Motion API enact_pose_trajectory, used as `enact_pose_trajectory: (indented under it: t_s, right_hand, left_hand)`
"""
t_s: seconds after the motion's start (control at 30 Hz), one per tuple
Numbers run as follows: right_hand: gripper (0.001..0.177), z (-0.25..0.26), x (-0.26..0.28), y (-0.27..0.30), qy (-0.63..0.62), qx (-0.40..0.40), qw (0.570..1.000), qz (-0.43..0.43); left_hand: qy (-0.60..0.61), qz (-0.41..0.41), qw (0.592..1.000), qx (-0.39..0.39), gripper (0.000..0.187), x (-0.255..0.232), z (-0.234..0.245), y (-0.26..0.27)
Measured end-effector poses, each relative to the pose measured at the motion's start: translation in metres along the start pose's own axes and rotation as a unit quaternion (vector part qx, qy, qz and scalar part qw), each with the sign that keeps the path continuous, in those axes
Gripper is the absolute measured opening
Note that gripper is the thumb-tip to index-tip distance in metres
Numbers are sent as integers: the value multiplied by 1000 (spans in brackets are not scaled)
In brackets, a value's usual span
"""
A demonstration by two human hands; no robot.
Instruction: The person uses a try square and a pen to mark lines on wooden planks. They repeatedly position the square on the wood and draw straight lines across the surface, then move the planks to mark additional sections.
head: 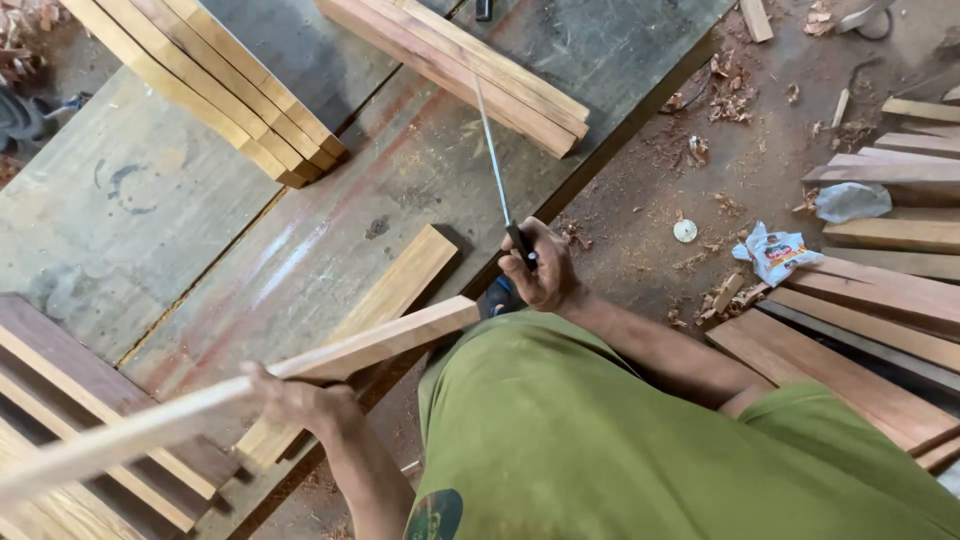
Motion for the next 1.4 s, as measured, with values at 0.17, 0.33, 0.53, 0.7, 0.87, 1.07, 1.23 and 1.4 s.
enact_pose_trajectory:
  t_s: [0.17, 0.33, 0.53, 0.7, 0.87, 1.07, 1.23, 1.4]
  right_hand:
    - [38, 8, 31, -1, 6, -54, 998, 9]
    - [38, 6, 61, 22, 60, -107, 992, 5]
    - [27, -5, 100, 54, 125, -148, 980, -34]
    - [23, -12, 122, 82, 161, -169, 962, -142]
    - [21, -15, 107, 115, 170, -174, 949, -200]
    - [21, -14, 93, 108, 121, -155, 949, -246]
    - [23, -3, 81, 104, 78, -114, 942, -307]
    - [35, 15, 39, 131, -7, -125, 918, -375]
  left_hand:
    - [-182, -247, 944, 122, 51, -50, -40, 24]
    - [-264, -415, 845, 209, 70, -35, -68, 2]
    - [-521, -596, 556, 256, 86, 54, -44, -5]
    - [-583, -573, 481, 316, 106, 118, -31, -44]
    - [-594, -576, 454, 331, 102, 116, -40, -37]
    - [-598, -583, 451, 315, 106, 129, -44, -47]
    - [-617, -578, 450, 287, 111, 123, -41, -45]
    - [-622, -599, 425, 272, 105, 137, -40, -57]
Point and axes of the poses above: each hand's wrist, its own y-axis away from the middle knuckle, its own z-axis out of the back of the hand, x = y × z, the point moved 9 cm from there along -y, towards the middle knuckle, and after that the axes turned 8 degrees about z, right-handed, at the moved point
